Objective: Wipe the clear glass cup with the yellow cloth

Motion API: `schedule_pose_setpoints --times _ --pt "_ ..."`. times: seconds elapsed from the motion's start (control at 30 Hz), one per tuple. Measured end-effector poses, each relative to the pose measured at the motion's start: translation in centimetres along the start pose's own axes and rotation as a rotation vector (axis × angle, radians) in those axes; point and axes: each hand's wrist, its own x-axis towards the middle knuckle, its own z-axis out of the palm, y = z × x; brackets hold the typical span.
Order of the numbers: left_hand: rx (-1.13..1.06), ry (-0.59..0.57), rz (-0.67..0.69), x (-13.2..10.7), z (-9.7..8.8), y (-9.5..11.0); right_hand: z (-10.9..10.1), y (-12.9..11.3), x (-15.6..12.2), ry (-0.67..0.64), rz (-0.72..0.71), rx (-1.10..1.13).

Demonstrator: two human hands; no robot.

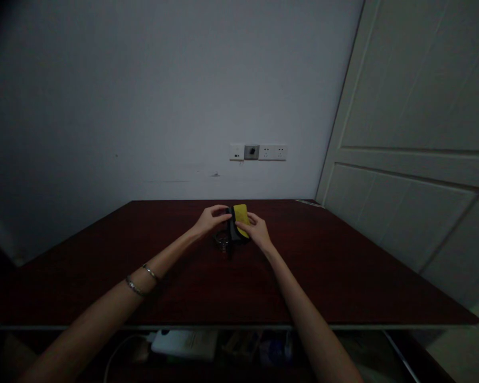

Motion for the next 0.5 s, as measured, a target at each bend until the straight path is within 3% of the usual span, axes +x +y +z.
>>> schedule_pose_setpoints --times 0.17,0.27,0.5 --pt "0.085 0.015 -0.082 -0.5 -2.3 -3.1 -1.4 1.6 0.4 0.188 0.113 0.084" --pt "0.184 -0.078 -0.156 -1.5 -3.3 -4.6 -1.9 2.0 0.7 0.275 0.151 0.113" --pt "0.192 -0.166 -0.210 -3.0 -3.4 -6.9 -2.2 2.2 0.7 0.397 0.216 0.165"
